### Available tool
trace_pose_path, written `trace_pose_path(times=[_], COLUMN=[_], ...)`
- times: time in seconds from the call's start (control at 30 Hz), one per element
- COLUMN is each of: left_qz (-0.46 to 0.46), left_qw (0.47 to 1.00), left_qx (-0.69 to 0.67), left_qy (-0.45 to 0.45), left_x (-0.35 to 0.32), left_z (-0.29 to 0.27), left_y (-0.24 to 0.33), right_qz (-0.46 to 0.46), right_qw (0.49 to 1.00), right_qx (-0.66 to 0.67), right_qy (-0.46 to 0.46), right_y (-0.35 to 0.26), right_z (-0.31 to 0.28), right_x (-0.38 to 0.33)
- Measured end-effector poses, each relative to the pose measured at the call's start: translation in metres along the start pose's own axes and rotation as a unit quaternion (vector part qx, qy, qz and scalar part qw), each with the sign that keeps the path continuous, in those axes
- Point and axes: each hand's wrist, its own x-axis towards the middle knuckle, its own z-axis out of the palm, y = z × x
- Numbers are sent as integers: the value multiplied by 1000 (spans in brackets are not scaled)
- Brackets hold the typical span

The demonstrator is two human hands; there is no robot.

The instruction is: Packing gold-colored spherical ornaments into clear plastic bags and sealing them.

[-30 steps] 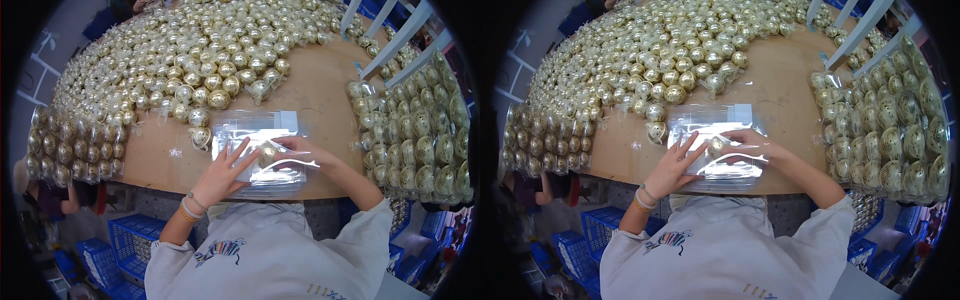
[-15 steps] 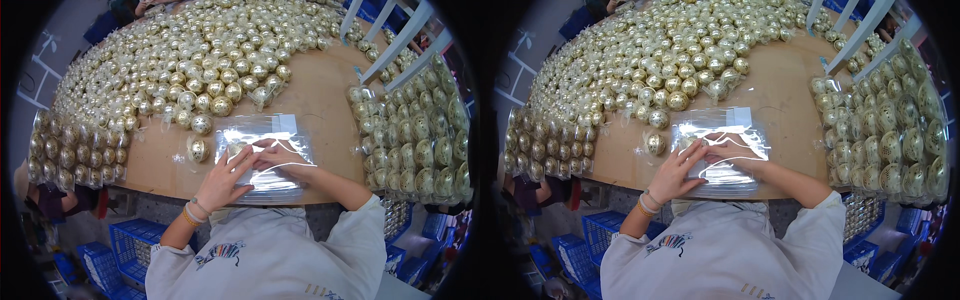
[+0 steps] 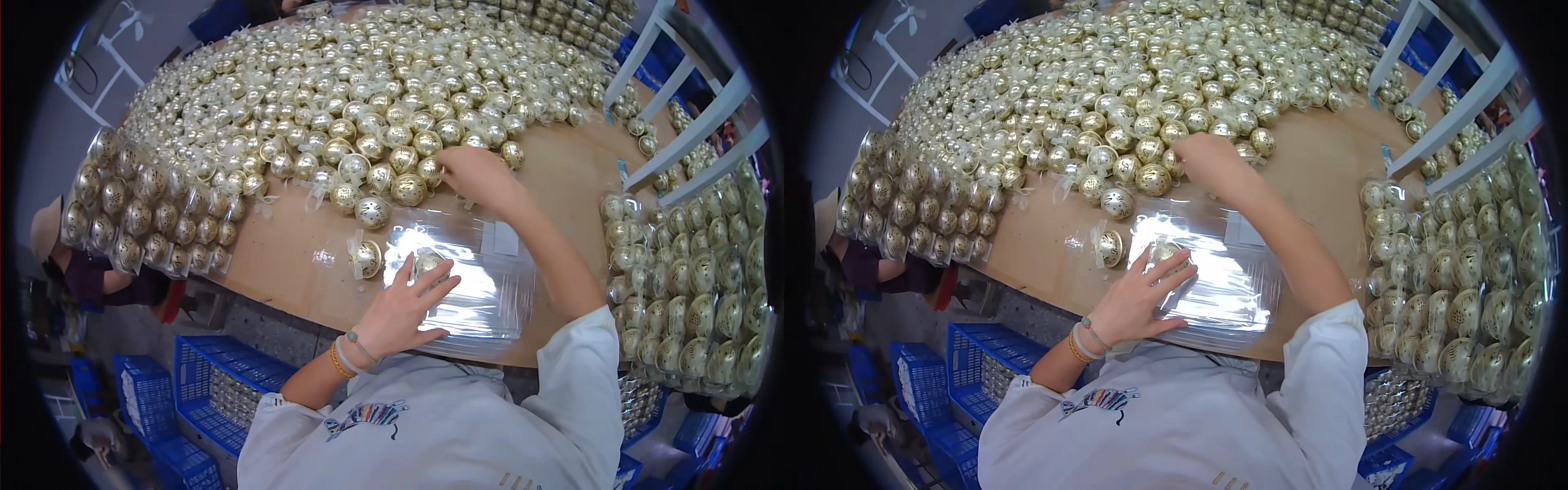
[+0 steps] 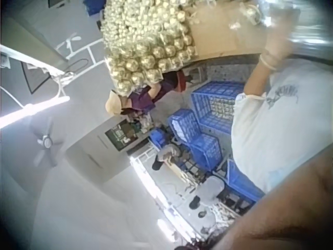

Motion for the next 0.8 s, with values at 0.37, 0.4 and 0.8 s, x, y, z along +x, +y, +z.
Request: trace_pose_path(times=[0.37,0.4,0.8], left_qz=[12,4,-17], left_qw=[999,999,999], left_qx=[-21,-26,22], left_qy=[29,23,27], left_x=[0,1,6], left_z=[9,9,-2], left_y=[-4,-3,4], right_qz=[1,8,242], right_qw=[941,886,894], right_qx=[328,453,291], right_qy=[87,98,240], right_y=[22,32,47], right_z=[1,-2,19], right_x=[-51,-81,-245])
